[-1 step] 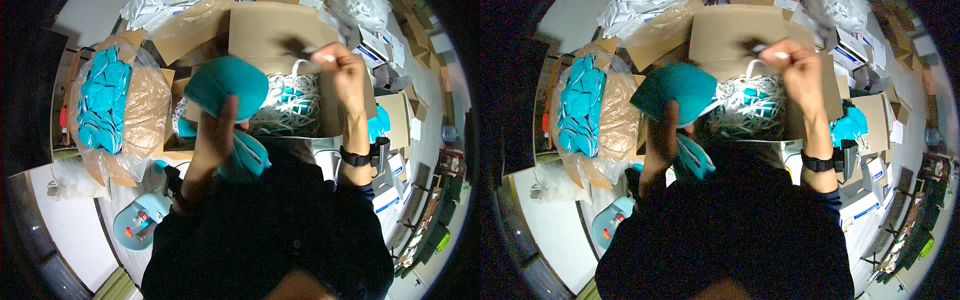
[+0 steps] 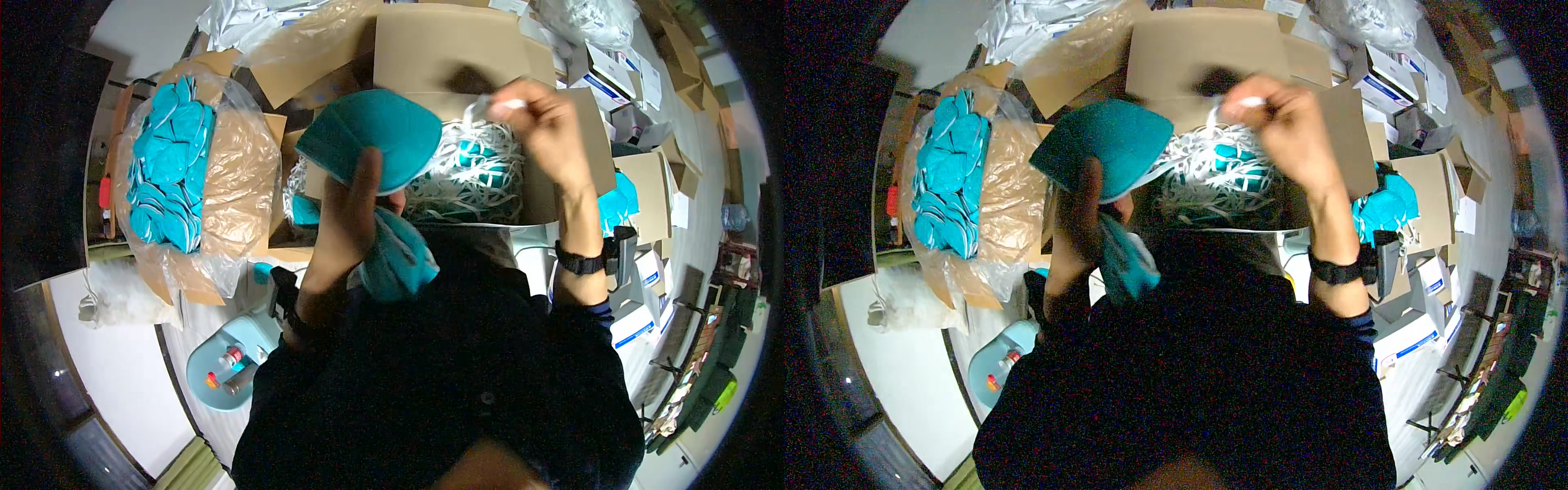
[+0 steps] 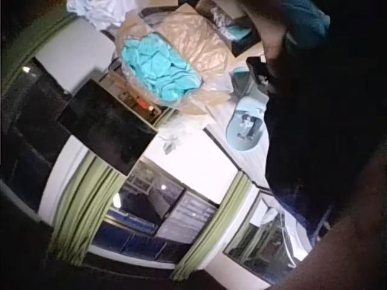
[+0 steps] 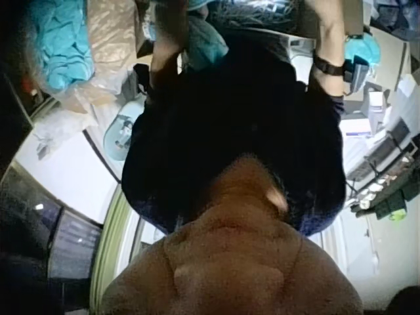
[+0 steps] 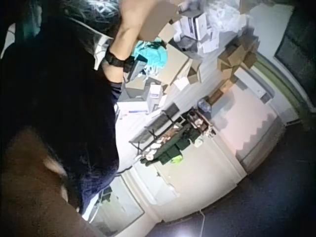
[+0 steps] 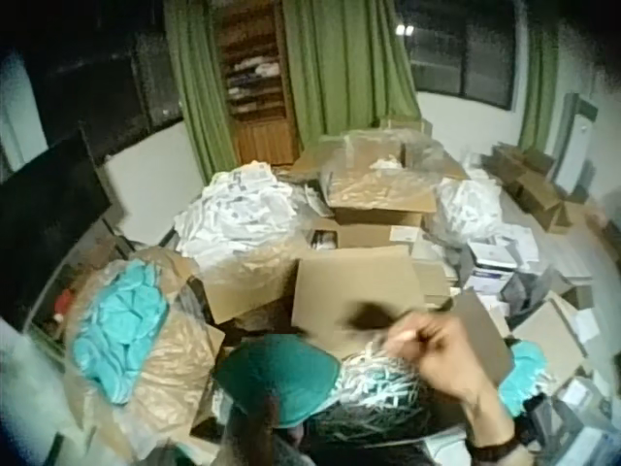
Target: Sorting and packing green protective masks and white elastic bands into boxes.
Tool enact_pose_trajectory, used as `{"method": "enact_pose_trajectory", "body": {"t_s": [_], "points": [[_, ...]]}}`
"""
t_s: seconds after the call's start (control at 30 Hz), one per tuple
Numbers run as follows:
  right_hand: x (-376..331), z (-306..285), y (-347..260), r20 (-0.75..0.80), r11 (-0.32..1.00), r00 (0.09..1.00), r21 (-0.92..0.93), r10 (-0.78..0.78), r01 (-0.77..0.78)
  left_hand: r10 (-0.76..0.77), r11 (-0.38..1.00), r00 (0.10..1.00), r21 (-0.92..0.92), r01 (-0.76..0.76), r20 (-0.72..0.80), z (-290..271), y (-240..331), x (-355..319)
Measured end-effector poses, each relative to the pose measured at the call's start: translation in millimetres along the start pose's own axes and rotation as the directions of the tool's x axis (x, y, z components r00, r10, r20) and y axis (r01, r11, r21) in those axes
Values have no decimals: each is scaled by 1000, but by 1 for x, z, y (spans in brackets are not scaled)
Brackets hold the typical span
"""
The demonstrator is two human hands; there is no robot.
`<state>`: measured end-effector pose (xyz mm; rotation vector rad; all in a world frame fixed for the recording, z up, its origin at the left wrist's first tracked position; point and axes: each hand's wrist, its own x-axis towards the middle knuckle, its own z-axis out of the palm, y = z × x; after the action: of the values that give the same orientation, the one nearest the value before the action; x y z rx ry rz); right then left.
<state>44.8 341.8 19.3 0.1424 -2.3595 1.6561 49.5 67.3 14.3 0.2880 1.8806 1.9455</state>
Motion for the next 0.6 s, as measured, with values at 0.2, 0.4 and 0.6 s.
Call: {"method": "enact_pose_trajectory", "body": {"t_s": [0.2,0.4,0.6], "points": [[-4,36,-21,-13,932,997,352,-81,80,52,593,779,-647,480,625,1,-1,24],[5,16,-3,-56,949,995,308,86,-65,-138,989,976,82,126,166,-2,18,16],[7,27,-19,2,973,998,221,71,-69,265,819,964,522,-241,29,25,28,23]]}}
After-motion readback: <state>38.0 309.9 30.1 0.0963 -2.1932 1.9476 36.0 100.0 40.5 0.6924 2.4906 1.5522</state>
